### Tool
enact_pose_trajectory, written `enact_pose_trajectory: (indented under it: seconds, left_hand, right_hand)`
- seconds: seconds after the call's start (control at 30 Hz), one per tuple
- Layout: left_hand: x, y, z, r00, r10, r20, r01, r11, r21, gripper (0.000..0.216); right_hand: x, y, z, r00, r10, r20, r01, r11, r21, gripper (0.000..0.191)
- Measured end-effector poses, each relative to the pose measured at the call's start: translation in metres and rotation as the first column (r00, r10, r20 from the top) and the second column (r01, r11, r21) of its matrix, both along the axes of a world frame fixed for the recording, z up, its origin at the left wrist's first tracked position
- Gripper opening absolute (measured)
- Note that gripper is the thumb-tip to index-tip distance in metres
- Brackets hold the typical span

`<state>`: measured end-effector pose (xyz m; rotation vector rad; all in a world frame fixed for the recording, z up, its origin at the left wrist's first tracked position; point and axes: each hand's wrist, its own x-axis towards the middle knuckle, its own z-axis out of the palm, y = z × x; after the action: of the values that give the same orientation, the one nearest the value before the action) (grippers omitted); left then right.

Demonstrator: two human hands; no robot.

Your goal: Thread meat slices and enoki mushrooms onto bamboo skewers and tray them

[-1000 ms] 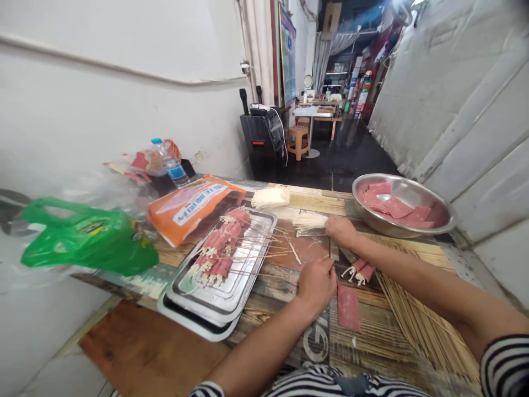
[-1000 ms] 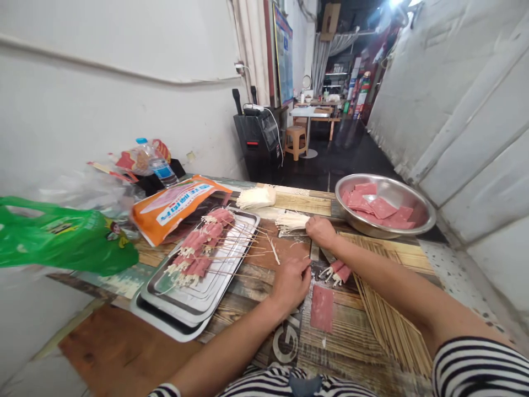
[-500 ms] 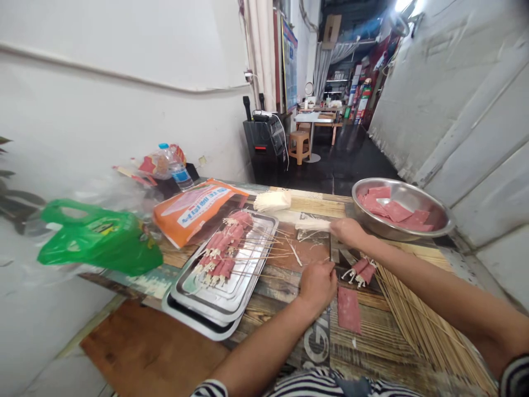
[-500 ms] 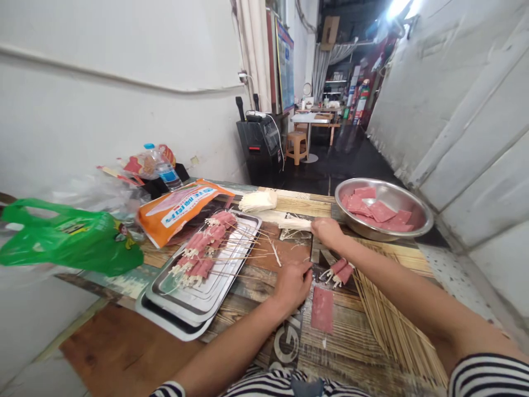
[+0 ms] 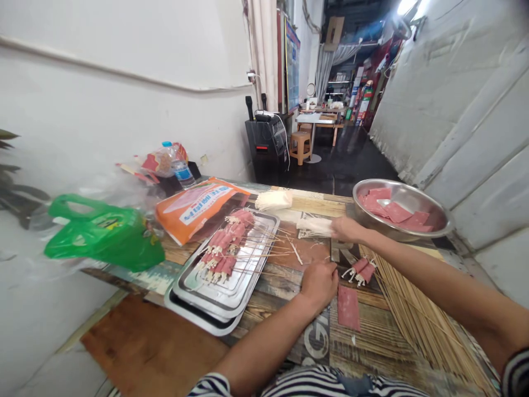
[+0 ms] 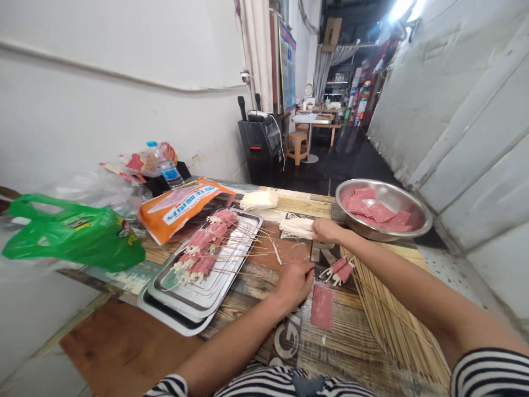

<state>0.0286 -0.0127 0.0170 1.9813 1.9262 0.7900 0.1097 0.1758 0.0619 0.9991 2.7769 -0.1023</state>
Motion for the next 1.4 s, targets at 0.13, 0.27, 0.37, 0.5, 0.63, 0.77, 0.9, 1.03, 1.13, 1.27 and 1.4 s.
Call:
enact_pose_trajectory:
  seconds: [0.13,0.27,0.37,0.5,0.63,0.77,0.9,1.03,1.13,1.27,1.4]
  left_hand:
    - [-0.001,0.004,-0.007,0.967,0.052,0.248,-0.062,0.997,0.036,0.021]
    - [-0.002,0.027,-0.008,0.444,0.300,0.844,-0.185,0.953,-0.241,0.008]
    - [-0.003,0.050,-0.003,0.062,0.425,0.903,-0.110,0.902,-0.417,0.027]
    - [-0.005,0.073,0.000,-0.072,0.472,0.878,-0.093,0.874,-0.478,0.033]
    - [-0.006,0.084,-0.006,-0.156,0.534,0.831,-0.082,0.831,-0.550,0.025]
    - [-0.003,0.101,-0.007,-0.206,0.574,0.792,-0.096,0.794,-0.601,0.024]
    - [0.001,0.120,0.004,-0.227,0.560,0.797,-0.090,0.803,-0.589,0.034]
    - [0.003,0.122,0.014,-0.161,0.561,0.812,-0.081,0.812,-0.577,0.031]
    - [0.004,0.105,0.012,-0.022,0.550,0.835,-0.104,0.829,-0.549,0.017]
    - [0.004,0.068,0.004,0.255,0.476,0.842,-0.188,0.878,-0.439,0.004]
    - [-0.002,0.040,0.003,0.543,0.370,0.754,-0.253,0.928,-0.273,0.014]
  right_hand:
    - [0.008,-0.002,0.006,0.994,-0.052,-0.093,0.031,0.977,-0.213,0.019]
    - [0.017,-0.015,0.016,0.964,-0.164,-0.208,0.064,0.907,-0.417,0.028]
    - [0.018,-0.029,0.019,0.940,-0.237,-0.244,0.083,0.855,-0.513,0.030]
    - [0.015,-0.038,0.015,0.926,-0.291,-0.239,0.120,0.830,-0.545,0.031]
    - [0.013,-0.027,0.013,0.920,-0.321,-0.224,0.185,0.862,-0.472,0.030]
    - [0.017,-0.005,0.026,0.927,-0.304,-0.217,0.218,0.912,-0.347,0.026]
    - [0.027,0.002,0.056,0.932,-0.247,-0.264,0.195,0.958,-0.209,0.024]
    - [0.045,-0.015,0.086,0.935,-0.163,-0.315,0.182,0.983,0.031,0.025]
    - [0.054,-0.031,0.101,0.946,-0.125,-0.298,0.185,0.966,0.181,0.025]
    - [0.050,-0.039,0.106,0.901,-0.153,-0.405,0.249,0.949,0.195,0.027]
    - [0.029,-0.029,0.083,0.959,-0.083,-0.270,0.128,0.980,0.151,0.025]
